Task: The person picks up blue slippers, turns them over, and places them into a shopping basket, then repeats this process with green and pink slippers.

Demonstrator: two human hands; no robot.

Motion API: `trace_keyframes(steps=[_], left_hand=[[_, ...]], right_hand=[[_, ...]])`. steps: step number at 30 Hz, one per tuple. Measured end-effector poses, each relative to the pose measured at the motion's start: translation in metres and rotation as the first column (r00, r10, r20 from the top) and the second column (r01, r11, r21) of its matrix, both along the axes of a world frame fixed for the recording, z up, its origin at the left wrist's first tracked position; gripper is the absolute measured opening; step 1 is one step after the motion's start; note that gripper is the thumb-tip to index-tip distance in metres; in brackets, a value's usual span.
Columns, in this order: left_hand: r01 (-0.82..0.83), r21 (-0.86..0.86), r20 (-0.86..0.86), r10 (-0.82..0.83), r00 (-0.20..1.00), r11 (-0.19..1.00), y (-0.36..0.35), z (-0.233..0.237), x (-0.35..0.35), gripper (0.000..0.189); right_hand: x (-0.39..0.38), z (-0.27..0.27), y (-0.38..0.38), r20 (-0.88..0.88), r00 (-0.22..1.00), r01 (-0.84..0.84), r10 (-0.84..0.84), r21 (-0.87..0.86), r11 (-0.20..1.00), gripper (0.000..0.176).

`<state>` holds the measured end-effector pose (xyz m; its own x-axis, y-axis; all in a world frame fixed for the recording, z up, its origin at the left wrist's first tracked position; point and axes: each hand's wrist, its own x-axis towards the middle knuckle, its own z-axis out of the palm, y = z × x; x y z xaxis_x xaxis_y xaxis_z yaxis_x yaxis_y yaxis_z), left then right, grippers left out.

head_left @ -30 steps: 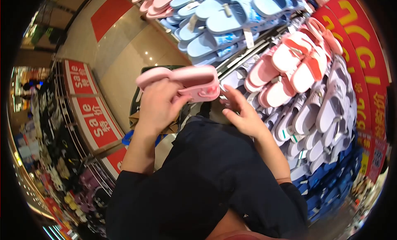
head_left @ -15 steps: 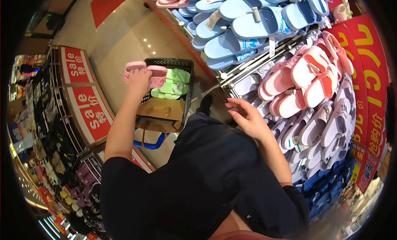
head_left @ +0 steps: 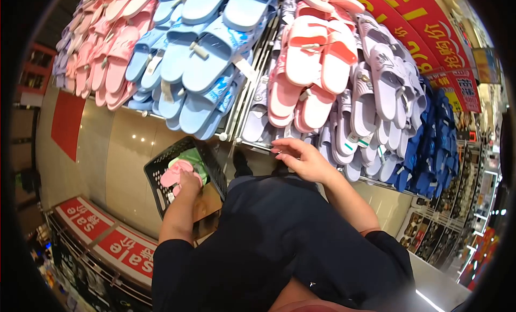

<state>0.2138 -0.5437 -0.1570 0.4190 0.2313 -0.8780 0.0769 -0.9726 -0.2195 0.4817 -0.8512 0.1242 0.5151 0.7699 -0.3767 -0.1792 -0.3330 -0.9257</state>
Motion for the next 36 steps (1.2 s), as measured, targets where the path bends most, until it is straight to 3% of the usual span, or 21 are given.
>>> trace_keyframes(steps=[3,5,8,10,12,13,16,17,20,21,24,28,29,32,34,36], left_hand=[[-0.047,-0.019,0.020,0.047,0.999,0.999,-0.027,-0.010,0.014,0.043],[-0.162,-0.061,0.084,0.167,0.982,0.985,-0.039,0.011,0.024,0.040],[-0.307,-0.102,0.173,0.321,0.931,0.946,-0.055,0.049,0.034,0.037],[-0.416,-0.162,0.213,0.444,0.871,0.895,-0.063,0.077,0.040,0.040],[-0.427,-0.184,0.283,0.464,0.839,0.885,-0.067,0.083,0.037,0.045],[-0.436,-0.198,0.313,0.479,0.820,0.878,-0.071,0.093,0.037,0.045],[-0.472,-0.308,0.421,0.563,0.711,0.826,-0.084,0.126,0.038,0.046],[-0.478,-0.353,0.457,0.594,0.662,0.804,-0.089,0.138,0.038,0.046],[-0.497,-0.439,0.509,0.663,0.549,0.749,-0.107,0.169,0.038,0.047],[-0.491,-0.467,0.510,0.678,0.530,0.735,-0.113,0.176,0.036,0.047],[-0.466,-0.550,0.510,0.720,0.470,0.693,-0.130,0.196,0.033,0.048],[-0.396,-0.684,0.495,0.789,0.364,0.612,-0.149,0.231,0.038,0.047],[-0.367,-0.727,0.482,0.812,0.330,0.581,-0.153,0.238,0.041,0.045],[-0.200,-0.875,0.408,0.894,0.185,0.440,-0.162,0.264,0.060,0.040],[-0.041,-0.932,0.356,0.931,0.083,0.360,-0.166,0.282,0.078,0.039],[0.127,-0.939,0.322,0.947,-0.006,0.321,-0.165,0.298,0.100,0.039]], right_hand=[[0.021,0.016,-0.017,0.051,0.991,0.126,-0.125,-0.020,0.992,0.034],[0.041,0.023,-0.022,0.167,0.944,0.284,-0.286,0.034,0.958,0.033],[0.092,0.019,-0.027,0.364,0.818,0.439,-0.446,0.105,0.892,0.032],[0.130,0.008,-0.027,0.570,0.667,0.517,-0.479,0.107,0.849,0.040],[0.159,0.011,-0.016,0.714,0.552,0.574,-0.430,0.049,0.818,0.054],[0.173,0.013,-0.010,0.721,0.567,0.574,-0.398,0.001,0.819,0.066],[0.213,-0.008,0.013,0.890,0.381,0.585,-0.250,-0.022,0.811,0.068],[0.222,-0.013,0.020,0.890,0.391,0.574,-0.234,-0.037,0.818,0.065],[0.223,0.011,0.045,0.851,0.519,0.623,-0.083,-0.309,0.719,0.058],[0.221,0.015,0.051,0.857,0.503,0.659,-0.113,-0.296,0.692,0.049],[0.226,0.010,0.059,0.846,0.513,0.687,-0.144,-0.304,0.660,0.044],[0.226,-0.001,0.042,0.841,0.443,0.689,-0.312,-0.096,0.718,0.033],[0.228,-0.005,0.035,0.836,0.397,0.645,-0.378,0.039,0.764,0.025],[0.186,0.021,0.014,0.853,0.316,0.548,-0.415,0.193,0.814,0.017],[0.156,0.027,-0.006,0.815,0.390,0.351,-0.429,0.300,0.887,0.018],[0.123,0.029,-0.018,0.789,0.385,0.217,-0.479,0.428,0.878,0.032]])
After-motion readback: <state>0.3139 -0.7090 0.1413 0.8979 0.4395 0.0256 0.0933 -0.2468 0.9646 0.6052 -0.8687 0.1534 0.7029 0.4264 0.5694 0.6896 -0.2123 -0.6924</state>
